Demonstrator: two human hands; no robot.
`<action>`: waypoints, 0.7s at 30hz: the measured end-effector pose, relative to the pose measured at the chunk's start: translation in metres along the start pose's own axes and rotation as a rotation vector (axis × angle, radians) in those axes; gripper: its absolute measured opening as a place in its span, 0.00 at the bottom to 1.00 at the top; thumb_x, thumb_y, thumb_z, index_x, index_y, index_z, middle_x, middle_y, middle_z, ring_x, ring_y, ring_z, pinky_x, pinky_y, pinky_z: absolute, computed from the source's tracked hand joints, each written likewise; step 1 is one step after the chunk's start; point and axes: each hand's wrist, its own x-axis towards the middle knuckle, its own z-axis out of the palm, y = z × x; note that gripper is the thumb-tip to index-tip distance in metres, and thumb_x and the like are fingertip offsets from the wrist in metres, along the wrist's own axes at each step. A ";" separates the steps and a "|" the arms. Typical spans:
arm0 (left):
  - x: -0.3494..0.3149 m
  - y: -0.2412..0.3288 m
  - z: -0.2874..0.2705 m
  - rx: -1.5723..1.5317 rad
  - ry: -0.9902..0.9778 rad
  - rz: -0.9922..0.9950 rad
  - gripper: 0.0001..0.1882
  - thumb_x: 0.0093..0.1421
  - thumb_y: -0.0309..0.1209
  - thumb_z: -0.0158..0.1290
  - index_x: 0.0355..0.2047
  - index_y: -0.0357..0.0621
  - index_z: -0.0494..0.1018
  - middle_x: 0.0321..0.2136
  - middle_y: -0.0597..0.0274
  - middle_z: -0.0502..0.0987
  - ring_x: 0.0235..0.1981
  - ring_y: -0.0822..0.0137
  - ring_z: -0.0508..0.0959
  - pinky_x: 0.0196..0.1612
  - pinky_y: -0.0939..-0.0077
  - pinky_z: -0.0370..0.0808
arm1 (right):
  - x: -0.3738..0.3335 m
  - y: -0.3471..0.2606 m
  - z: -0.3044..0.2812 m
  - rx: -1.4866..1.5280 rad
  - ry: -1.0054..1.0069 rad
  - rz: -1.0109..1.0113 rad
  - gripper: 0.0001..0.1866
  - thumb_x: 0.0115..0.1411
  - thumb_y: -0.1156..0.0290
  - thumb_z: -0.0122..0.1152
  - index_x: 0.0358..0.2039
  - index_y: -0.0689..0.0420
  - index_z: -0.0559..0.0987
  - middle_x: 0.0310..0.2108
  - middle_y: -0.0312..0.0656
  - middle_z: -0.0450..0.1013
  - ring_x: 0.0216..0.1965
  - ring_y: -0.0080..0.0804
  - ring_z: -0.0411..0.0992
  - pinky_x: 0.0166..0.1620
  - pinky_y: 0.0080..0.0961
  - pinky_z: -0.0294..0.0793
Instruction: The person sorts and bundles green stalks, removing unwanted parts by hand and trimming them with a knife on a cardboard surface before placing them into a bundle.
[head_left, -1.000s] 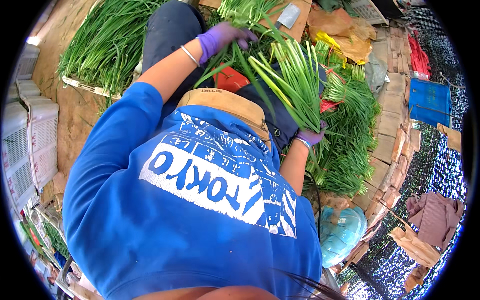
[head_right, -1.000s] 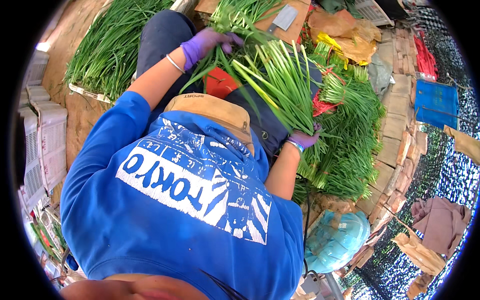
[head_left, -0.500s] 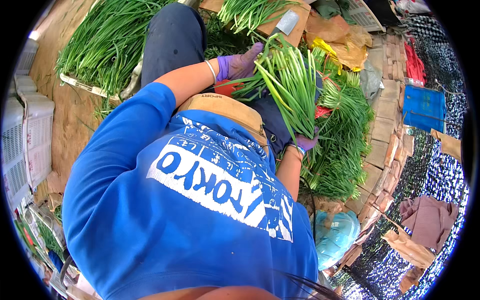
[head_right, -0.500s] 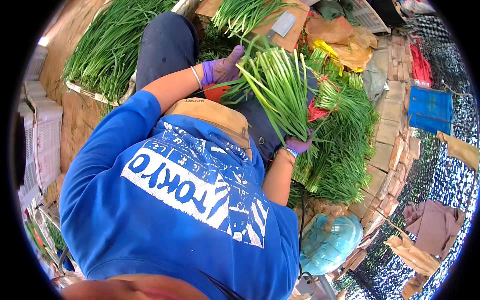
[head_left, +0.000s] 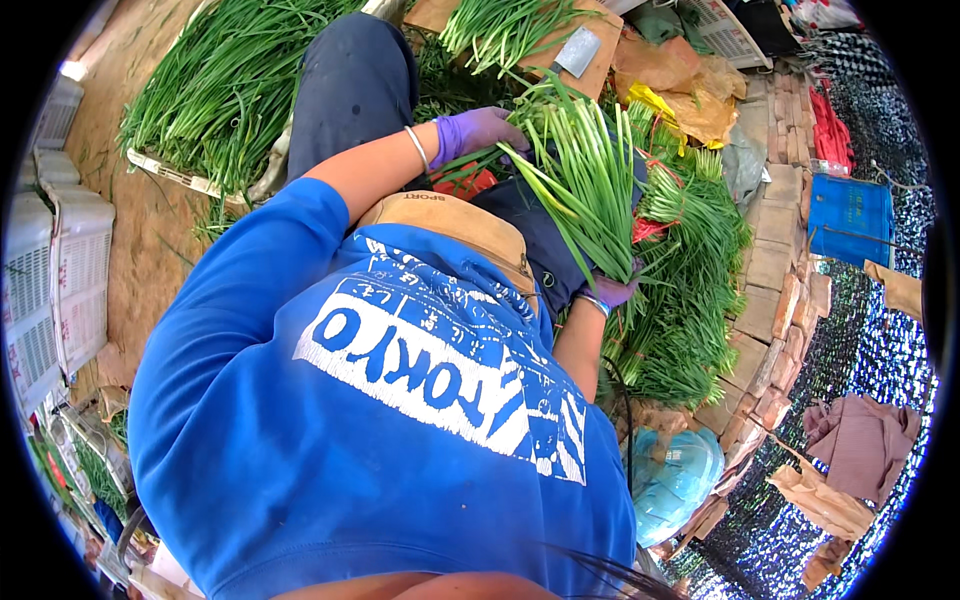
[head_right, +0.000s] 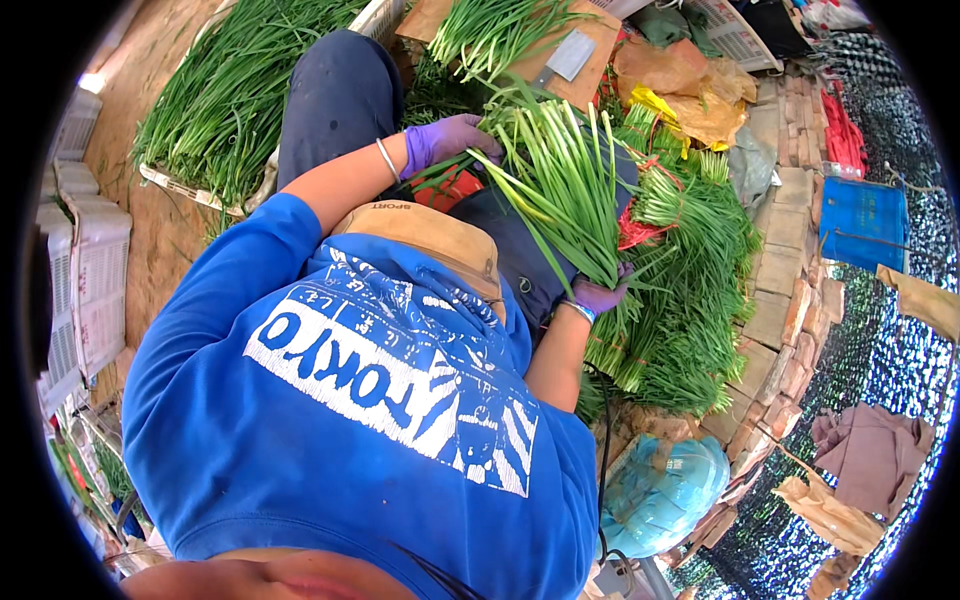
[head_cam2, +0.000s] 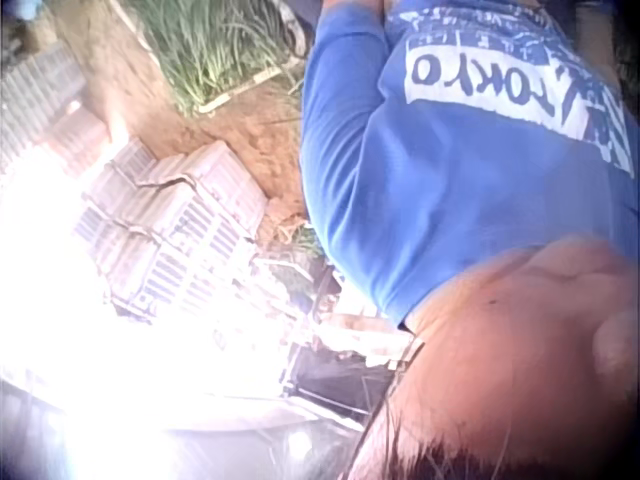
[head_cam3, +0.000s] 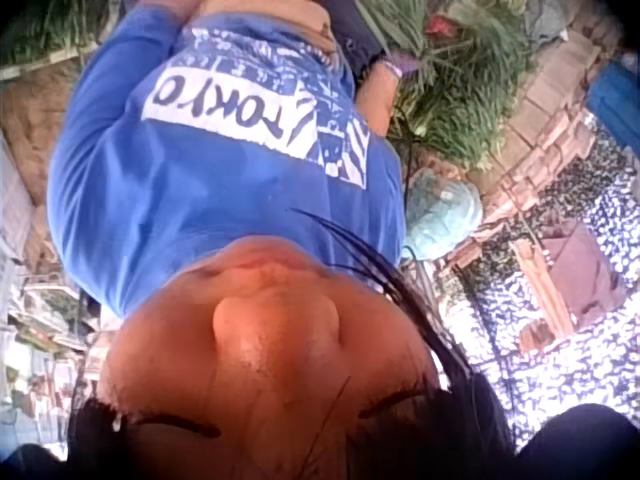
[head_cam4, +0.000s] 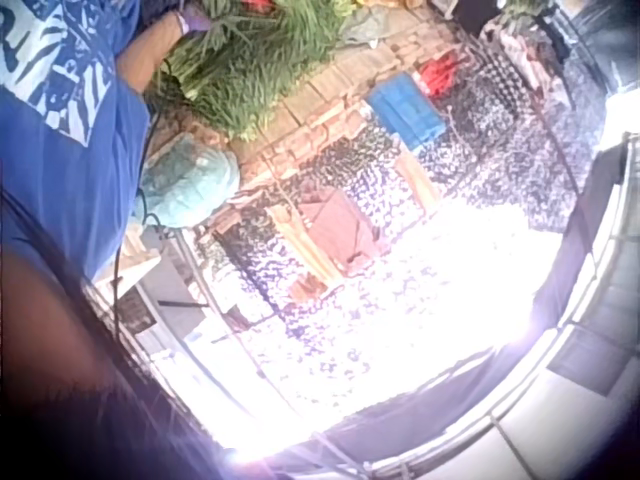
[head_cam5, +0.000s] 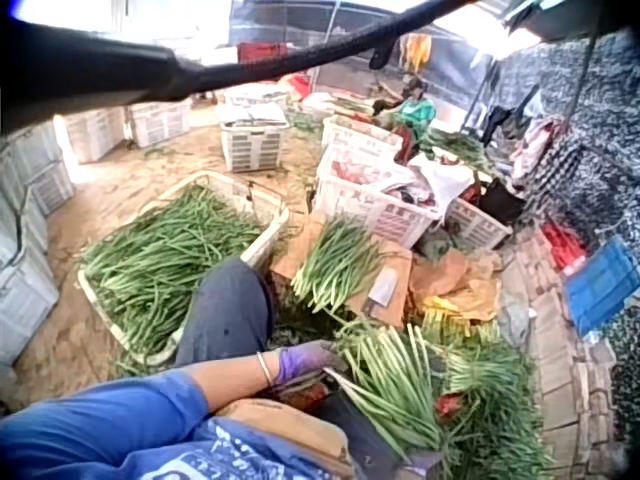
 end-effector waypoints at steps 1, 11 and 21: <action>-0.006 0.007 -0.002 -0.068 -0.001 -0.018 0.09 0.45 0.21 0.51 0.29 0.34 0.71 0.23 0.58 0.75 0.25 0.69 0.74 0.35 0.78 0.70 | -0.002 0.002 0.003 -0.037 0.077 -0.076 0.15 0.56 0.59 0.41 0.32 0.54 0.73 0.29 0.36 0.71 0.35 0.34 0.68 0.45 0.40 0.64; 0.009 0.022 -0.016 -0.069 -0.192 -0.094 0.17 0.48 0.34 0.56 0.38 0.40 0.72 0.35 0.65 0.74 0.33 0.74 0.72 0.37 0.84 0.67 | 0.004 -0.003 -0.001 0.179 -0.049 0.094 0.08 0.57 0.64 0.44 0.30 0.51 0.71 0.19 0.27 0.63 0.25 0.22 0.63 0.37 0.29 0.66; -0.002 0.031 0.008 0.487 -0.014 -0.127 0.22 0.37 0.30 0.59 0.36 0.38 0.72 0.31 0.61 0.75 0.34 0.69 0.70 0.39 0.78 0.64 | -0.009 -0.005 0.018 0.366 -0.216 0.188 0.05 0.56 0.68 0.44 0.28 0.51 0.70 0.19 0.28 0.63 0.24 0.21 0.63 0.33 0.25 0.66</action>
